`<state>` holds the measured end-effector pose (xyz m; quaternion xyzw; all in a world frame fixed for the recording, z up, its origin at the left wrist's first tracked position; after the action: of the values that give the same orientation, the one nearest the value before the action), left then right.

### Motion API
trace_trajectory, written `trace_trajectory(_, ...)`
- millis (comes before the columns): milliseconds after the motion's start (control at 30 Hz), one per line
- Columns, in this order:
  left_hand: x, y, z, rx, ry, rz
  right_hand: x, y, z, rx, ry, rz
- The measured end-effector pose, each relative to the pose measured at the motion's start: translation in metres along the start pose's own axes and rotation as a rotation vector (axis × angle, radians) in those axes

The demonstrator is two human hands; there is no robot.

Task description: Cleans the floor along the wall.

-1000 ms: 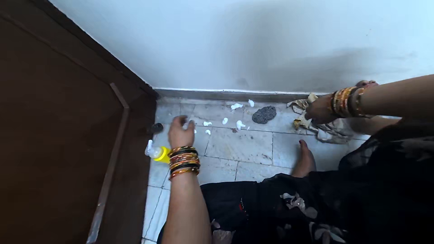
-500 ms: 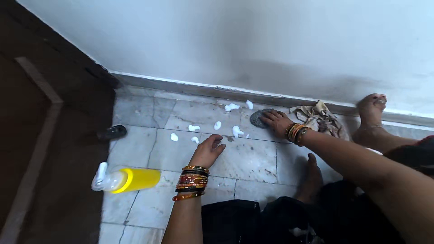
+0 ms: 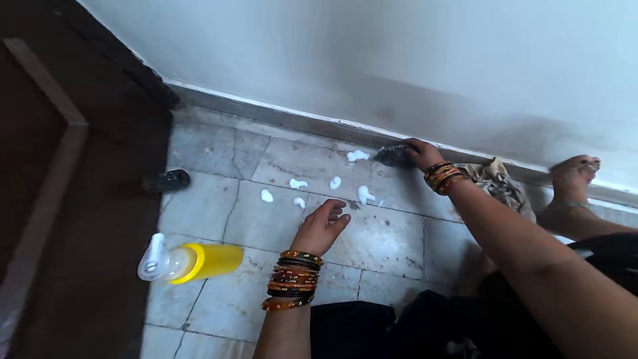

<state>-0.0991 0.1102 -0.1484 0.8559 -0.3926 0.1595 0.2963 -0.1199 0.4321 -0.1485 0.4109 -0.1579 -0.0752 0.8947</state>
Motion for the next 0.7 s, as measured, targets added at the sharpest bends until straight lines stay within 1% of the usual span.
trace_trajectory(167,0.004,-0.001,-0.007,-0.021,-0.034,0.016,0.003,0.005,0.011,-0.248,-0.048,-0.131)
trace_trajectory(233,0.004,-0.001,-0.007,-0.016,-0.046,0.004,0.003,-0.003,0.01,-0.239,-0.095,-0.111)
trace_trajectory(300,0.003,-0.001,-0.005,-0.021,-0.037,0.014,0.001,-0.013,0.006,-0.127,-0.123,-0.093)
trace_trajectory(333,0.002,-0.002,-0.003,-0.026,-0.028,0.021,0.001,-0.015,0.005,-0.026,-0.102,-0.106)
trace_trajectory(367,0.002,-0.001,-0.002,-0.029,-0.025,0.024,0.003,-0.017,0.009,0.086,-0.045,-0.136)
trace_trajectory(433,0.002,0.0,-0.002,-0.027,-0.038,0.018,0.014,-0.024,0.022,0.276,0.168,-0.218)
trace_trajectory(467,0.003,0.0,-0.004,-0.022,-0.047,0.013,0.019,-0.031,0.029,0.336,0.27,-0.227)
trace_trajectory(500,0.003,0.0,-0.005,-0.017,-0.056,0.012,0.021,-0.041,0.033,0.368,0.337,-0.203)
trace_trajectory(533,0.002,0.0,-0.007,-0.017,-0.063,0.014,0.021,-0.052,0.032,0.384,0.359,-0.146)
trace_trajectory(600,0.001,-0.004,-0.01,-0.024,-0.078,0.023,0.013,-0.074,0.02,0.376,0.271,0.007)
trace_trajectory(633,0.001,-0.005,-0.011,-0.024,-0.082,0.028,0.009,-0.082,0.014,0.36,0.228,0.041)
trace_trajectory(700,0.0,-0.006,-0.012,-0.017,-0.085,0.029,0.001,-0.09,0.016,0.321,0.219,0.013)
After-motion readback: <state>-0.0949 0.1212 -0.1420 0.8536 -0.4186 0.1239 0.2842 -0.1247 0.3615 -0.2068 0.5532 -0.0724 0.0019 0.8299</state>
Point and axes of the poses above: each hand's wrist, its own x-axis away from the middle knuckle, its own y-axis out of the back of the hand, z = x × y, the point moved 9 cm from there along -x, towards the middle knuckle, and after that the axes turned 5 degrees about z, right-handed, at the moved point
